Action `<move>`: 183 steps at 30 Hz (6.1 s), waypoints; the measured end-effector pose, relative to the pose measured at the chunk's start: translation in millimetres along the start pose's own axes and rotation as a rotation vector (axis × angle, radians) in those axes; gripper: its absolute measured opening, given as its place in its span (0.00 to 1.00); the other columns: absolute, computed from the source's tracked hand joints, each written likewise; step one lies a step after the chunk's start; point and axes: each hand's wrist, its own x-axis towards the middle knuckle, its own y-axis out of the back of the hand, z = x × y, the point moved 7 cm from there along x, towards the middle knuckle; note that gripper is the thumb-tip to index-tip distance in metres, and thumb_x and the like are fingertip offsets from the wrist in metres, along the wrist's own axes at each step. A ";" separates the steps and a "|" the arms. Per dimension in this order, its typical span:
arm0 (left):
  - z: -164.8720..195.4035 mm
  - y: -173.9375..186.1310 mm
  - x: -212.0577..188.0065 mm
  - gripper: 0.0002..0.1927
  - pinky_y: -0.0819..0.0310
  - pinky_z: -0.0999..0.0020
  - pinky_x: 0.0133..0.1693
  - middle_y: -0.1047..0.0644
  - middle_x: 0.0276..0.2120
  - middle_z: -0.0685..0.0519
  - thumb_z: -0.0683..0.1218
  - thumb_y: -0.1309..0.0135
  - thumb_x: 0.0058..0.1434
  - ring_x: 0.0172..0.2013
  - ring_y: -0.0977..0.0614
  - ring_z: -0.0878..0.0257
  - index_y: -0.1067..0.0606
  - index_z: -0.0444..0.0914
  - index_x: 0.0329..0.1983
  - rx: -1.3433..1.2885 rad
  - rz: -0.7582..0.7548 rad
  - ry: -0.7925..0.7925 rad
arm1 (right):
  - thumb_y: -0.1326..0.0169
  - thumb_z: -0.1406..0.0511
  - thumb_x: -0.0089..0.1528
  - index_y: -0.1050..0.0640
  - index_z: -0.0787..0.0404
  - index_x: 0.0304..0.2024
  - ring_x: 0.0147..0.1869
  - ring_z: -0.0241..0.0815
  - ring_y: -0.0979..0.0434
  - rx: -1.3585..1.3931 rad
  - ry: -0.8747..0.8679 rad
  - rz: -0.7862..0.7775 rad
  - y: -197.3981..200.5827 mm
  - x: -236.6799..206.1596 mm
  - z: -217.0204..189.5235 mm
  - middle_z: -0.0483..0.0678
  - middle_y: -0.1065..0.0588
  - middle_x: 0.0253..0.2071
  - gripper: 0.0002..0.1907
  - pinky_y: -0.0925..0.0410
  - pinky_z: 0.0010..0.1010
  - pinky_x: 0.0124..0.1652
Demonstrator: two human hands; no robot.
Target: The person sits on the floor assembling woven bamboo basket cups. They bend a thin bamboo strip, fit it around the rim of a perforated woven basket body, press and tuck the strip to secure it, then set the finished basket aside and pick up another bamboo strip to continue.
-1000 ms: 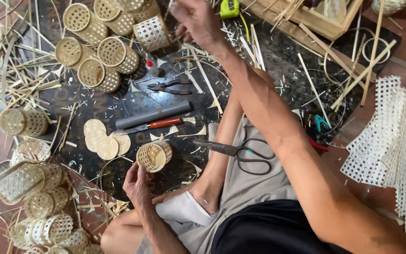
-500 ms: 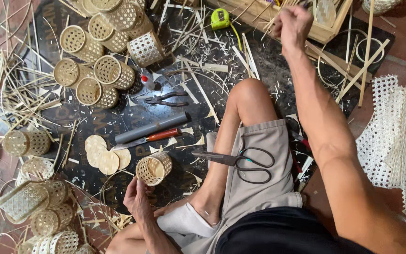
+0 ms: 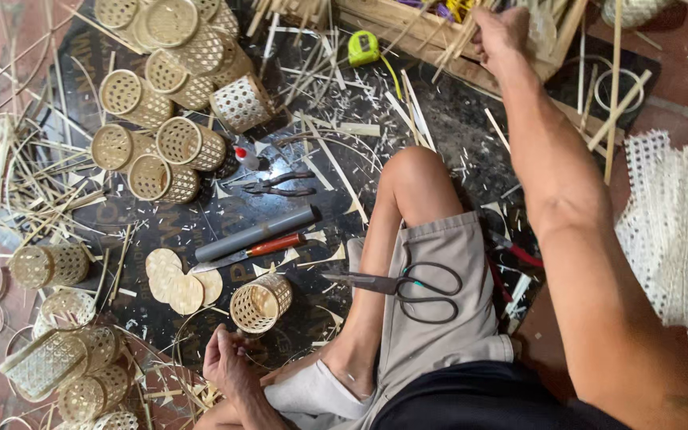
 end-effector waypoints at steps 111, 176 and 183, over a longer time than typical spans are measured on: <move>180.0 -245.7 -115.8 0.07 0.15 0.62 0.42 0.18 0.37 0.41 0.35 0.44 0.67 0.37 0.13 0.56 0.22 0.25 0.46 -0.074 -0.927 -0.038 | 0.52 0.77 0.63 0.20 0.65 0.32 0.36 0.33 0.19 -0.411 0.360 -0.062 189.1 -118.2 90.4 0.45 0.22 0.31 0.10 0.24 0.25 0.34; 41.1 -198.6 0.3 0.10 0.21 0.67 0.41 0.18 0.37 0.47 0.36 0.40 0.63 0.39 0.14 0.58 0.21 0.35 0.48 0.286 -0.518 -0.684 | 0.38 0.65 0.61 0.17 0.58 0.35 0.31 0.58 0.22 -0.521 1.200 -1.588 -247.3 -421.6 41.1 0.57 0.23 0.30 0.03 0.30 0.42 0.30; 47.6 -204.9 -0.3 0.09 0.21 0.72 0.39 0.16 0.35 0.50 0.39 0.41 0.66 0.36 0.15 0.67 0.20 0.36 0.49 0.266 -0.482 -0.597 | 0.37 0.62 0.62 0.18 0.61 0.36 0.30 0.59 0.23 -0.414 1.200 -1.604 -242.2 -424.0 37.5 0.59 0.24 0.29 0.08 0.31 0.42 0.31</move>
